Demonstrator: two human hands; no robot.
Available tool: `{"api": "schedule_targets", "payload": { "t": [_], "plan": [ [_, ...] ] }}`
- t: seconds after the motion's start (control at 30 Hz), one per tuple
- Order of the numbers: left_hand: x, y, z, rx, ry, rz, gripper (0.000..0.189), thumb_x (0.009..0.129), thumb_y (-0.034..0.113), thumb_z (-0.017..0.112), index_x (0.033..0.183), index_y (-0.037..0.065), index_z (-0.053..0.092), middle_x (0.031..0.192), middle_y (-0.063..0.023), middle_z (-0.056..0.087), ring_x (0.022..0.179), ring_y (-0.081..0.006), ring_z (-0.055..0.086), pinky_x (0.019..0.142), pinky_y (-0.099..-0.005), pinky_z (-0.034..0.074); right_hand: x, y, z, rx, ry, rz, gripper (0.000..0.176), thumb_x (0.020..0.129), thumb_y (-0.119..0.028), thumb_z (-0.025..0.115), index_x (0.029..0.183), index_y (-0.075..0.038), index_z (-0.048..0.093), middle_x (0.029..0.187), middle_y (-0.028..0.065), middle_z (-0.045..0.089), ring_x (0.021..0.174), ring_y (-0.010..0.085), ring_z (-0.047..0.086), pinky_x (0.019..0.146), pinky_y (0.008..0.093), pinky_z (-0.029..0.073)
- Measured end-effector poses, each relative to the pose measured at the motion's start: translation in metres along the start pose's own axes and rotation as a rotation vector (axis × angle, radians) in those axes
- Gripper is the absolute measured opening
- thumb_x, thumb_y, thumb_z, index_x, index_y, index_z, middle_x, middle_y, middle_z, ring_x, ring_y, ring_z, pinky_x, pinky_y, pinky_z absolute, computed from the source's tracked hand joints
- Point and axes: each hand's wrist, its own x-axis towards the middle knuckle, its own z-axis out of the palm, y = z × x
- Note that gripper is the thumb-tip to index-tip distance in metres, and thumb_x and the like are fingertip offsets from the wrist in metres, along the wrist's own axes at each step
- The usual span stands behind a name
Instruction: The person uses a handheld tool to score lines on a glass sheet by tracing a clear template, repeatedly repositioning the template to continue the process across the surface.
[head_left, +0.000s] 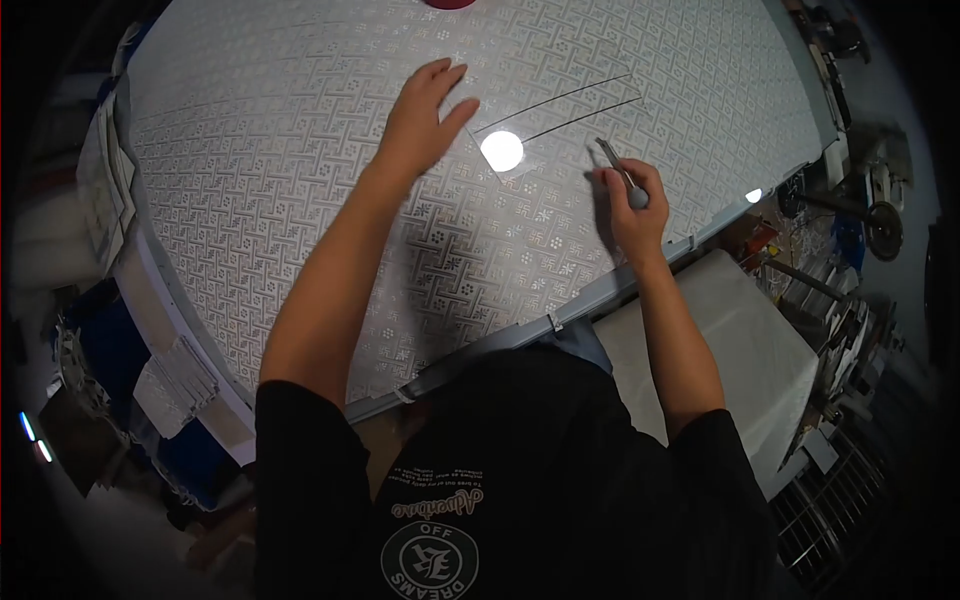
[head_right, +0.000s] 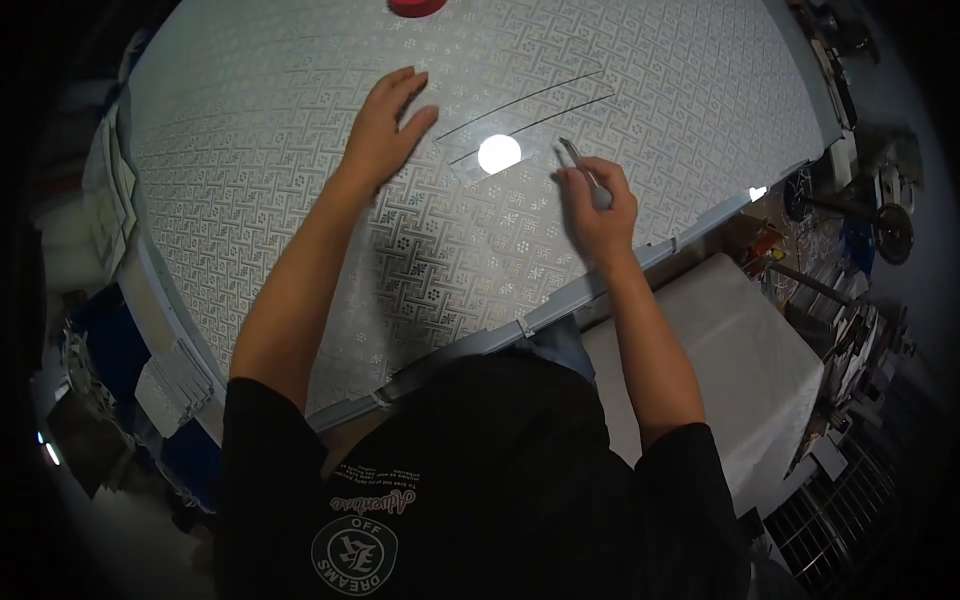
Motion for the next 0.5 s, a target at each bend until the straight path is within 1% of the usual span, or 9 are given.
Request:
{"api": "schedule_targets", "payload": {
  "t": [0.07, 0.1, 0.17, 0.2, 0.27, 0.37, 0.4, 0.47, 0.5],
  "plan": [
    [-0.040, 0.020, 0.015, 0.306, -0.016, 0.072, 0.067, 0.094, 0.044, 0.073, 0.148, 0.008, 0.057, 0.162, -0.0266, 0.037, 0.152, -0.0450, 0.032, 0.123, -0.0557, 0.028, -0.014, 0.021, -0.036, 0.112, 0.062, 0.124, 0.017, 0.100, -0.003, 0.069, 0.115, 0.001, 0.063, 0.101, 0.0115, 0.076, 0.098, 0.0177, 0.074, 0.087, 0.0277, 0.057],
    [-0.058, 0.032, 0.025, 0.309, -0.012, 0.080, 0.067, 0.094, 0.044, 0.073, 0.148, 0.008, 0.057, 0.162, -0.0266, 0.037, 0.152, -0.0450, 0.032, 0.123, -0.0557, 0.028, -0.019, 0.027, -0.052, 0.113, 0.068, 0.118, 0.017, 0.100, -0.003, 0.069, 0.115, 0.001, 0.063, 0.101, 0.0115, 0.076, 0.098, 0.0177, 0.074, 0.087, 0.0277, 0.057],
    [-0.086, 0.057, 0.052, 0.359, 0.060, -0.015, 0.076, 0.092, 0.049, 0.073, 0.153, 0.009, 0.051, 0.162, -0.0356, 0.030, 0.154, -0.0530, 0.021, 0.123, -0.0655, 0.017, -0.023, 0.038, -0.079, 0.103, 0.131, 0.148, 0.015, 0.101, -0.003, 0.066, 0.116, 0.001, 0.063, 0.103, 0.0114, 0.075, 0.099, 0.0170, 0.074, 0.087, 0.0267, 0.057],
    [-0.095, 0.067, 0.065, 0.366, 0.066, -0.011, 0.076, 0.092, 0.049, 0.073, 0.153, 0.009, 0.051, 0.162, -0.0356, 0.030, 0.154, -0.0530, 0.021, 0.123, -0.0655, 0.017, -0.023, 0.040, -0.089, 0.111, 0.132, 0.141, 0.015, 0.101, -0.003, 0.066, 0.116, 0.001, 0.063, 0.103, 0.0114, 0.075, 0.099, 0.0170, 0.074, 0.087, 0.0267, 0.057],
    [-0.108, 0.086, 0.088, 0.392, 0.090, -0.099, 0.080, 0.091, 0.051, 0.073, 0.155, 0.010, 0.049, 0.162, -0.0406, 0.023, 0.153, -0.0584, 0.016, 0.122, -0.0694, 0.015, -0.020, 0.046, -0.109, 0.102, 0.148, 0.156, 0.015, 0.101, -0.002, 0.066, 0.116, 0.002, 0.063, 0.105, 0.0111, 0.075, 0.099, 0.0165, 0.074, 0.088, 0.0264, 0.057],
    [-0.110, 0.112, 0.110, 0.419, 0.100, -0.191, 0.079, 0.093, 0.050, 0.071, 0.156, 0.010, 0.047, 0.163, -0.0420, 0.019, 0.153, -0.0610, 0.010, 0.121, -0.0718, 0.011, -0.003, 0.058, -0.133, 0.201, 0.108, 0.110, 0.016, 0.100, -0.001, 0.067, 0.116, 0.002, 0.063, 0.106, 0.0115, 0.075, 0.101, 0.0169, 0.073, 0.089, 0.0268, 0.057],
    [-0.107, 0.120, 0.117, 0.419, 0.108, -0.184, 0.079, 0.093, 0.050, 0.071, 0.156, 0.010, 0.047, 0.163, -0.0420, 0.019, 0.153, -0.0610, 0.010, 0.121, -0.0718, 0.011, 0.004, 0.062, -0.145, 0.202, 0.112, 0.100, 0.016, 0.100, -0.001, 0.067, 0.116, 0.002, 0.063, 0.106, 0.0115, 0.075, 0.101, 0.0169, 0.073, 0.089, 0.0268, 0.057],
    [-0.098, 0.131, 0.123, 0.535, 0.051, -0.306, 0.078, 0.094, 0.048, 0.070, 0.158, 0.012, 0.046, 0.164, -0.0405, 0.016, 0.153, -0.0628, 0.006, 0.119, -0.0747, 0.009, 0.023, 0.074, -0.168, 0.029, 0.008, 0.026, 0.019, 0.098, 0.001, 0.068, 0.116, 0.001, 0.063, 0.106, 0.0120, 0.075, 0.105, 0.0180, 0.073, 0.092, 0.0280, 0.056],
    [-0.094, 0.135, 0.127, 0.535, 0.048, -0.322, 0.071, 0.097, 0.043, 0.066, 0.160, 0.017, 0.044, 0.168, -0.0349, 0.017, 0.152, -0.0648, 0.006, 0.118, -0.0771, 0.007, 0.032, 0.079, -0.180, 0.043, 0.000, 0.017, 0.019, 0.098, 0.001, 0.068, 0.116, 0.001, 0.063, 0.106, 0.0120, 0.075, 0.105, 0.0180, 0.073, 0.092, 0.0280, 0.056]
  ]
}}
